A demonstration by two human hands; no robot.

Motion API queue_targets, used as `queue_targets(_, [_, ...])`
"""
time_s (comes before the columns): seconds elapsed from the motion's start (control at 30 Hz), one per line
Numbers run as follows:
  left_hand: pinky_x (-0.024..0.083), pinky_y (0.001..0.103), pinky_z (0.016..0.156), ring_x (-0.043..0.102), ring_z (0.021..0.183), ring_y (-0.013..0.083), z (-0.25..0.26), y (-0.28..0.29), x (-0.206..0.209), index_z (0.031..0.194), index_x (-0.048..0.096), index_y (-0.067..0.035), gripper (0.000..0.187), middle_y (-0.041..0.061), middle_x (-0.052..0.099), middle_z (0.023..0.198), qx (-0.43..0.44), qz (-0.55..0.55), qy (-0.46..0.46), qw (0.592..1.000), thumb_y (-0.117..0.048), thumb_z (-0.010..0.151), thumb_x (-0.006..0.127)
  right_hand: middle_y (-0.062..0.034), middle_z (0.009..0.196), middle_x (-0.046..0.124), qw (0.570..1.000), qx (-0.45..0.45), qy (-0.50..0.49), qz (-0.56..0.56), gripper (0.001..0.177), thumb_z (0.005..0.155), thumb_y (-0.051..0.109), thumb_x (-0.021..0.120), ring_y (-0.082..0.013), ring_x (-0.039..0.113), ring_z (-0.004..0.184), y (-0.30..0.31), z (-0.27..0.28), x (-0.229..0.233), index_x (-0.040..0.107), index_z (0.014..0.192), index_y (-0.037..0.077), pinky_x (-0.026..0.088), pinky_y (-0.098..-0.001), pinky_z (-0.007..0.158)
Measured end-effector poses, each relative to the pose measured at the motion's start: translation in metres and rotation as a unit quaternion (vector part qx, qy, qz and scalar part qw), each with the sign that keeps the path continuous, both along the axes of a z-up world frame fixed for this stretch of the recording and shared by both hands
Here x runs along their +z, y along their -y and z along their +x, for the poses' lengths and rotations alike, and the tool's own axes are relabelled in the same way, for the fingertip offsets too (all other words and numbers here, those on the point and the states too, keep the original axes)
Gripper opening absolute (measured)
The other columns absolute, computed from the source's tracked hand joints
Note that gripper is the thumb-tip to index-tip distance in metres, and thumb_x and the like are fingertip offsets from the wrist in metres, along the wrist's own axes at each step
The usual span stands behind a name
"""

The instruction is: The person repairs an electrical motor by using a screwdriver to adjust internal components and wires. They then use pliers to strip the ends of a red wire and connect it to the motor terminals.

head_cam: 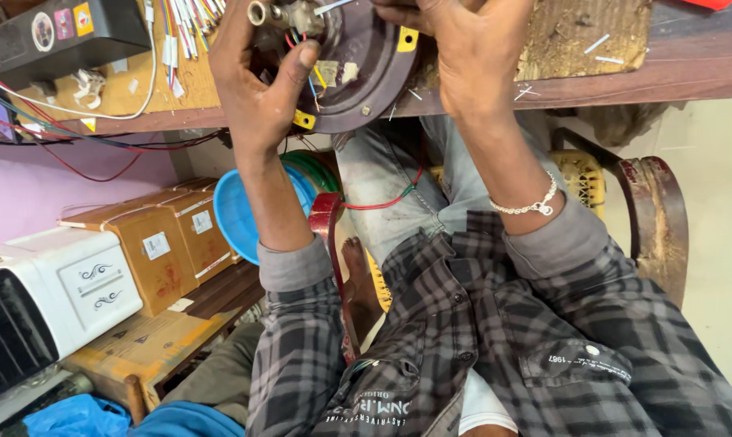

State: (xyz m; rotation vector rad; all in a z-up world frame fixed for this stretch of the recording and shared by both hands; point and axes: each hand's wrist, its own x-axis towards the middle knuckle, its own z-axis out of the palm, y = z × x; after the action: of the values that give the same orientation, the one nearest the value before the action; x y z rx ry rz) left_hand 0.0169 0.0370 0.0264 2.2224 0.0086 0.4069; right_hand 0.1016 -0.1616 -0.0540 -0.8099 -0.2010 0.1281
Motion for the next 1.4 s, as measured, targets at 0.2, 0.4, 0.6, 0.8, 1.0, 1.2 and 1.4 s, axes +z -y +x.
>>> queue_targets(0.2, [0.048, 0.028, 0.088, 0.062, 0.102, 0.0182, 0.006, 0.004, 0.004, 0.122, 0.065, 0.002, 0.046, 0.008, 0.065, 0.114, -0.021, -0.029, 0.01, 0.999, -0.036, 0.102, 0.082, -0.0062, 0.114, 0.068, 0.999, 0.037, 0.033, -0.013, 0.026, 0.11, 0.018, 0.075, -0.0192, 0.072, 0.102, 0.013, -0.001, 0.013, 0.062, 0.119, -0.002, 0.065, -0.04, 0.092])
queue_targets(0.4, [0.05, 0.029, 0.089, 0.065, 0.105, 0.0196, 0.005, 0.002, 0.003, 0.126, 0.067, 0.001, 0.051, 0.01, 0.066, 0.115, -0.019, -0.014, 0.008, 1.0, -0.041, 0.101, 0.08, -0.0078, 0.116, 0.071, 0.993, 0.044, 0.105, -0.04, 0.029, 0.112, 0.019, 0.073, -0.0177, 0.074, 0.107, 0.016, -0.002, 0.012, 0.055, 0.126, 0.001, 0.065, -0.0321, 0.098])
queue_targets(0.6, [0.049, 0.03, 0.089, 0.064, 0.106, 0.0205, 0.005, -0.002, 0.0, 0.125, 0.067, 0.001, 0.052, 0.01, 0.065, 0.114, -0.025, -0.021, 0.013, 0.999, -0.043, 0.1, 0.079, -0.0116, 0.111, 0.072, 0.978, 0.04, 0.11, -0.173, 0.032, 0.109, 0.009, 0.077, -0.0176, 0.073, 0.097, 0.028, 0.003, 0.02, 0.052, 0.126, -0.001, 0.062, -0.0298, 0.087])
queue_targets(0.8, [0.05, 0.03, 0.092, 0.065, 0.107, 0.0213, 0.007, 0.002, -0.001, 0.125, 0.068, 0.002, 0.052, 0.011, 0.067, 0.114, -0.023, -0.005, 0.027, 0.999, -0.043, 0.101, 0.077, -0.0125, 0.105, 0.075, 0.973, 0.002, 0.137, -0.188, 0.028, 0.108, 0.006, 0.083, -0.019, 0.077, 0.095, 0.023, 0.009, 0.032, 0.06, 0.121, -0.001, 0.067, -0.0314, 0.088])
queue_targets(1.0, [0.054, 0.03, 0.092, 0.065, 0.102, 0.0208, 0.003, 0.008, -0.003, 0.123, 0.066, 0.003, 0.052, 0.011, 0.065, 0.117, -0.001, -0.067, 0.031, 0.997, -0.042, 0.099, 0.077, -0.0118, 0.112, 0.073, 0.961, -0.063, 0.18, -0.202, 0.044, 0.099, 0.003, 0.089, -0.0215, 0.075, 0.099, 0.019, 0.003, 0.033, 0.055, 0.127, 0.001, 0.064, -0.0316, 0.09])
queue_targets(1.2, [0.053, 0.03, 0.093, 0.065, 0.105, 0.0204, 0.002, 0.009, -0.002, 0.126, 0.067, 0.002, 0.051, 0.011, 0.066, 0.115, 0.013, -0.013, 0.044, 0.999, -0.042, 0.102, 0.076, -0.0047, 0.113, 0.076, 0.99, 0.064, 0.084, -0.092, 0.059, 0.101, 0.019, 0.085, -0.0143, 0.079, 0.109, 0.02, 0.007, 0.045, 0.039, 0.137, 0.007, 0.066, -0.0292, 0.101])
queue_targets(1.4, [0.054, 0.03, 0.095, 0.067, 0.108, 0.0207, 0.005, 0.013, -0.003, 0.125, 0.068, 0.001, 0.048, 0.011, 0.067, 0.117, 0.009, -0.013, 0.054, 0.998, -0.041, 0.102, 0.075, -0.0042, 0.138, 0.064, 0.991, 0.096, 0.09, -0.028, 0.065, 0.106, 0.017, 0.084, -0.016, 0.075, 0.124, 0.024, 0.008, 0.047, 0.033, 0.145, 0.008, 0.061, -0.0285, 0.106])
